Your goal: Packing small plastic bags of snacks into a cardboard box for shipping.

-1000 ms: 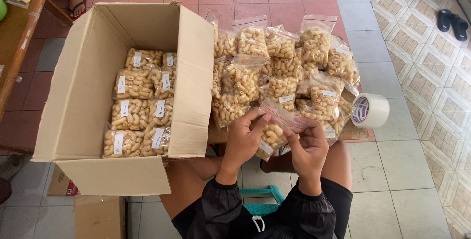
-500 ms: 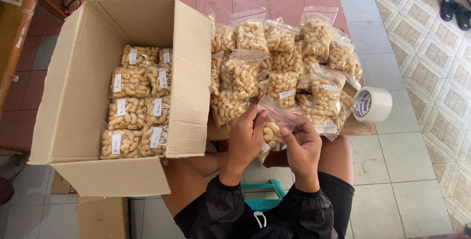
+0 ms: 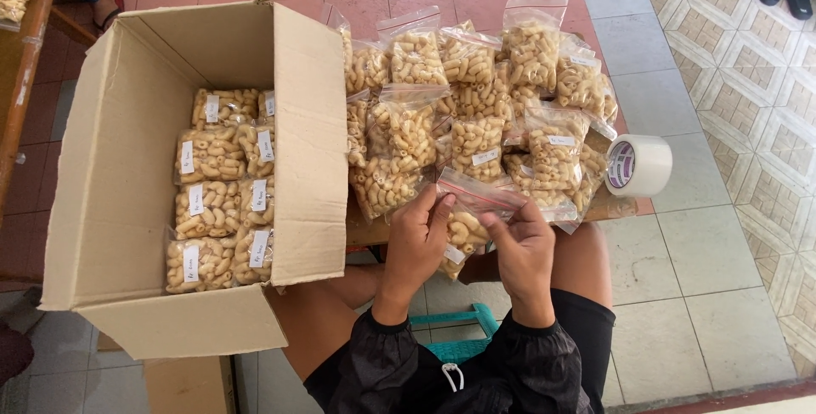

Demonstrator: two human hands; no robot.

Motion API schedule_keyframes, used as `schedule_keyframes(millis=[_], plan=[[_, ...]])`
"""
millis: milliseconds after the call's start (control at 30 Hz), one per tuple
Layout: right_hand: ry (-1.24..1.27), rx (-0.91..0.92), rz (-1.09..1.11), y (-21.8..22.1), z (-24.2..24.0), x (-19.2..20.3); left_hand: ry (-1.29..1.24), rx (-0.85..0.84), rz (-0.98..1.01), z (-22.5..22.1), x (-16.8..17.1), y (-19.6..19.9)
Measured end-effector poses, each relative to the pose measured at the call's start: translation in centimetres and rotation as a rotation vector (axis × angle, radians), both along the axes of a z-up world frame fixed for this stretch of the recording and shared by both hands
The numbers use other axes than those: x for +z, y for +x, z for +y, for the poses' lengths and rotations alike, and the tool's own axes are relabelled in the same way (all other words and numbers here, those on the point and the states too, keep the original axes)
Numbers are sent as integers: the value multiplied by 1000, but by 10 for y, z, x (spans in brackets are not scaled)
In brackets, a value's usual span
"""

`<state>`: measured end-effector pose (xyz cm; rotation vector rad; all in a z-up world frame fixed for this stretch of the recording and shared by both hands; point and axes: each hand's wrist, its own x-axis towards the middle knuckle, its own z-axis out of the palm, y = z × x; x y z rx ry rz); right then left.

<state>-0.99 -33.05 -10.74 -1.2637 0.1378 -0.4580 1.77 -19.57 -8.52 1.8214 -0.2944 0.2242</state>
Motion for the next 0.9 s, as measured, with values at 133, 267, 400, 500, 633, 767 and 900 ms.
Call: schedule_keyframes(millis=[133,267,400,500,633,767,900], plan=[[0,-34,-1,0,0,-11,-31,-8,-9,-2,10,-1],[37,-132,-5,1,-4,-20,-133,-138,110,1,9,-7],[39,-129,19,2,-3,-16,-85,-179,147,-4,0,-10],[112,-95,-14,3,0,-13,-68,-131,88,-8,4,-5],[110,-75,-37,2,2,-20,-61,-119,58,-9,18,-9],[35,-145,-1,-2,5,1,-121,-84,170,-7,20,-12],[37,-169,19,-3,6,16,-228,-100,297,-1,-1,-13]])
